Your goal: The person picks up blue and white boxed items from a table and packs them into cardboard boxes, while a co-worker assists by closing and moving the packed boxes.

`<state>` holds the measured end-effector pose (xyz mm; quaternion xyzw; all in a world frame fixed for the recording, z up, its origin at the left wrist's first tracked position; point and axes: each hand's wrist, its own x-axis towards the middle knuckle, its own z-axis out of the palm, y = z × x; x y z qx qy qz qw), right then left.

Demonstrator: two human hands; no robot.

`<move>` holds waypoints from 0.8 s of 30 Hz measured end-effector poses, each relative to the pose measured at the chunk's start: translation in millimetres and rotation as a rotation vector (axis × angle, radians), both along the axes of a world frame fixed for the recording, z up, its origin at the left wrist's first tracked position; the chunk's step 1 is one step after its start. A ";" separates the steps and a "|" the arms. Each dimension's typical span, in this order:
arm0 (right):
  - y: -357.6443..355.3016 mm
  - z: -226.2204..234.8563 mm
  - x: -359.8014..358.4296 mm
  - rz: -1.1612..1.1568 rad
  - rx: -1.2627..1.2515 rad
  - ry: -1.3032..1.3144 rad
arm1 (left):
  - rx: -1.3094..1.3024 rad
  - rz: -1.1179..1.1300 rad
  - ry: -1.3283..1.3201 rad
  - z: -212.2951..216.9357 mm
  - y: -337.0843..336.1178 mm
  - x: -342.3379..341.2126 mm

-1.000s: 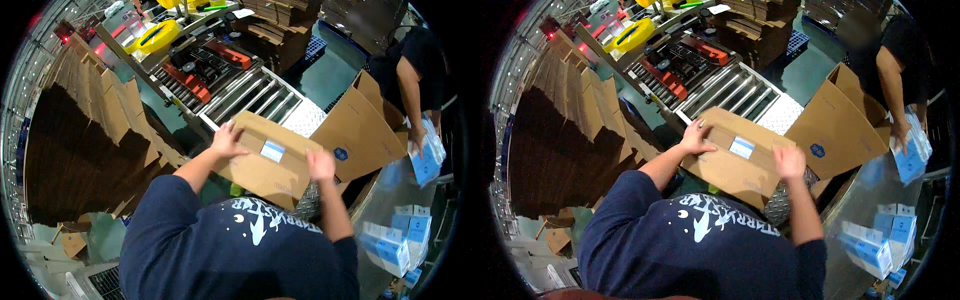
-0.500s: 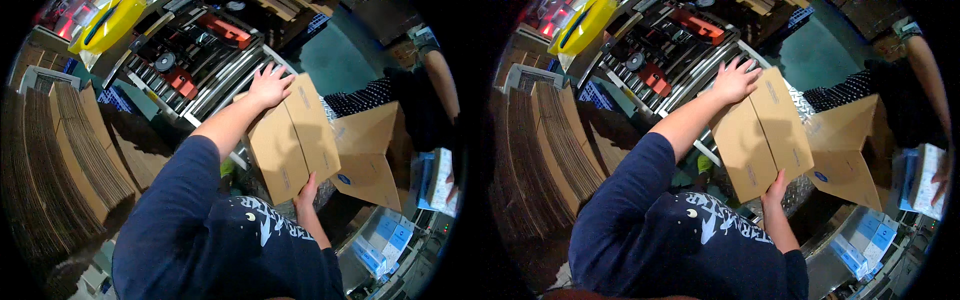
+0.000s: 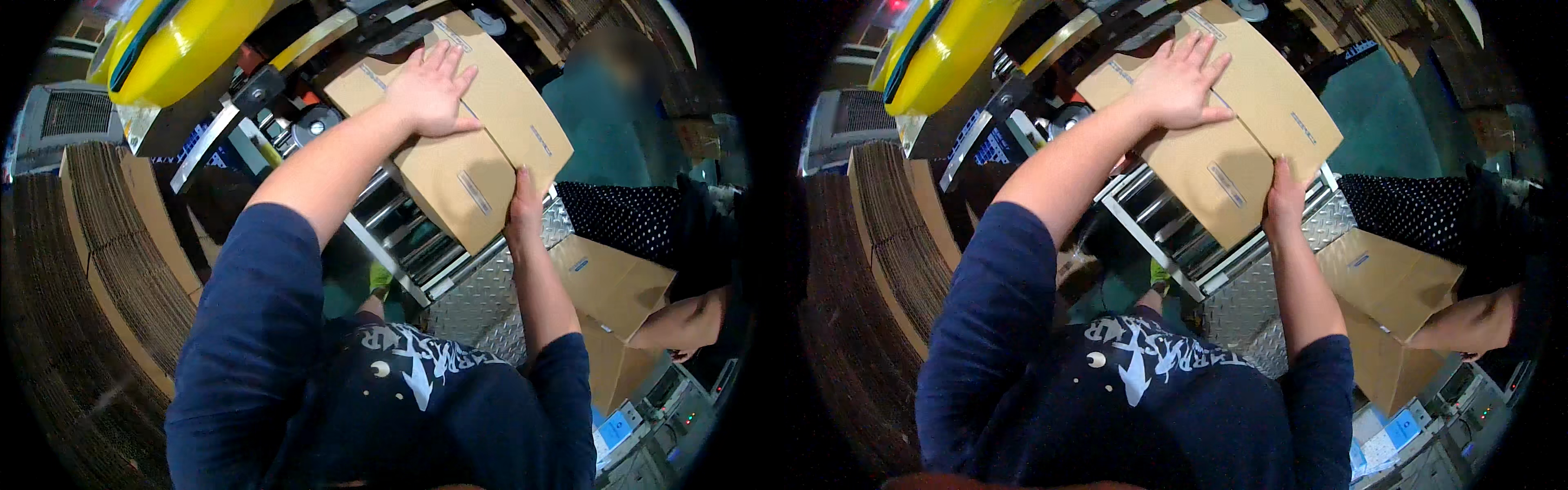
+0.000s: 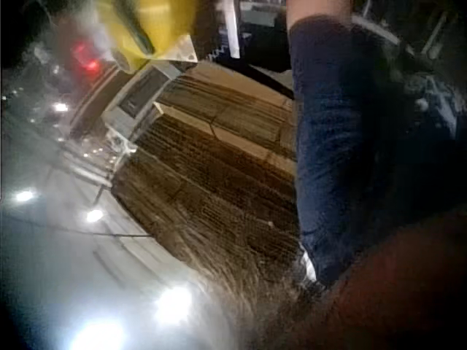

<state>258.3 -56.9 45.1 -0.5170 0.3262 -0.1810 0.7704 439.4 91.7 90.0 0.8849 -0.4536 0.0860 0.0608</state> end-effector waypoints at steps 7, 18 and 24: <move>31.8 -3.8 75.0 0.084 0.033 -0.058 | 0.143 0.069 0.176 10.3 23.7 -68.5; 96.5 -115.1 -267.4 1.352 -0.850 0.714 | -0.055 0.393 -0.039 -16.0 75.0 -46.7; 62.4 -149.2 -515.0 1.604 -0.620 0.588 | -0.089 0.325 0.379 -23.6 150.4 -203.0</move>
